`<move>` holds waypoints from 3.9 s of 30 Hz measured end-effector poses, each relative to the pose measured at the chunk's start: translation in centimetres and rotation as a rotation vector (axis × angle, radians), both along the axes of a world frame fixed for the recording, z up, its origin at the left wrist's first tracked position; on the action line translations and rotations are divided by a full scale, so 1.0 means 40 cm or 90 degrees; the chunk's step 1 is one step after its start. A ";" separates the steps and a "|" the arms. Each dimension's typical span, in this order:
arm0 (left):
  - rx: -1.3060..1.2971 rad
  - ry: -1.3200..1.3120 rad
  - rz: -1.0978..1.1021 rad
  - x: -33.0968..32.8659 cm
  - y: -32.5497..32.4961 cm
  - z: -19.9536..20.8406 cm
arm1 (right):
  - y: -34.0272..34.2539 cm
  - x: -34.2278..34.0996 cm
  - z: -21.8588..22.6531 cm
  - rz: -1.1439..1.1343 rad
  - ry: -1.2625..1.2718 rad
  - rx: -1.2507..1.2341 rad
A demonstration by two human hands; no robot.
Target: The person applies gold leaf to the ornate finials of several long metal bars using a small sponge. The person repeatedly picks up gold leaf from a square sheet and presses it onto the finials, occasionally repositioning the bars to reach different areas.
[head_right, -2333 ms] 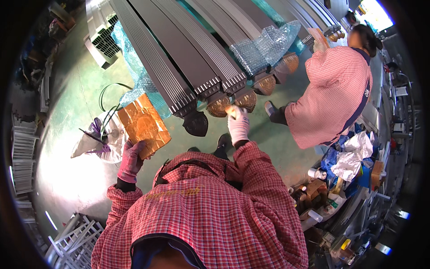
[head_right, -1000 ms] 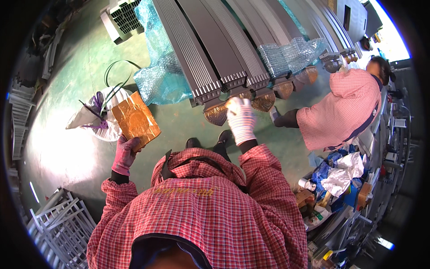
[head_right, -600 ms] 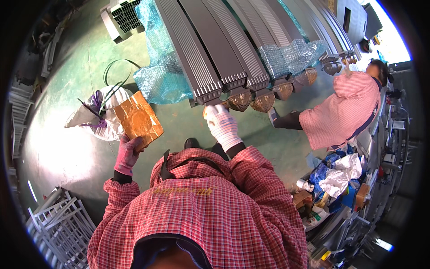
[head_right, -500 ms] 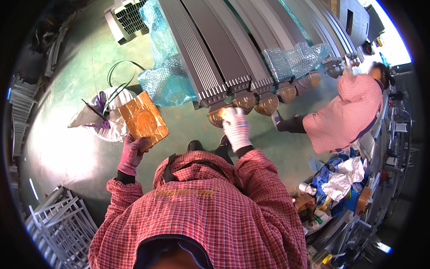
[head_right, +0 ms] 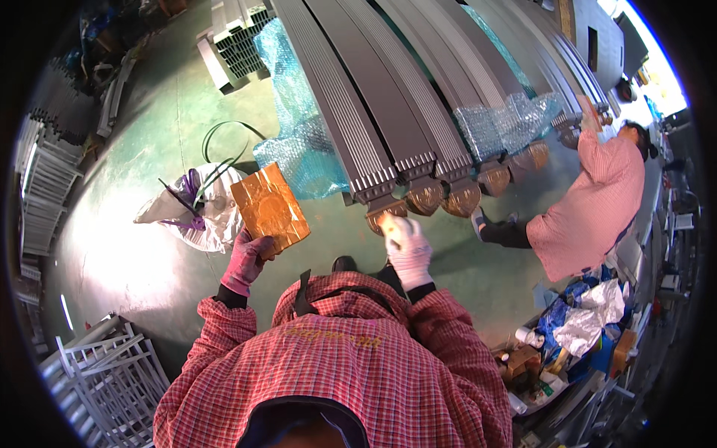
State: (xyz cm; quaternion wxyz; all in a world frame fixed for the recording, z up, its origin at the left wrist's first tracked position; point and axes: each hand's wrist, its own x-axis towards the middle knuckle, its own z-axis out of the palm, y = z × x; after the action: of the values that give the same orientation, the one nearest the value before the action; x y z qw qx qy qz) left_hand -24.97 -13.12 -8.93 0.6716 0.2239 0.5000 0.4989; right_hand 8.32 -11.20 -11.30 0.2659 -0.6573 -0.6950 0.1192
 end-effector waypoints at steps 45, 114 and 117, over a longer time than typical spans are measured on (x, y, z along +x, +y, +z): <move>0.004 0.041 0.003 -0.020 0.031 0.005 | 0.125 -0.010 0.122 0.048 -0.081 -0.106; -0.002 0.055 0.093 1.065 0.366 0.191 | 0.778 1.337 -0.281 -0.148 1.068 -0.437; -0.008 0.070 0.106 1.109 0.362 0.181 | 0.798 1.325 -0.213 -0.287 0.282 -0.146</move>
State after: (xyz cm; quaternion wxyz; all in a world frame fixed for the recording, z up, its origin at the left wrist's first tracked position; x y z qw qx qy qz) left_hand 19.38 1.36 -1.67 0.6006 0.2040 0.5562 0.5369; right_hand 61.30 20.73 -19.83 0.3543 -0.7782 -0.4398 0.2747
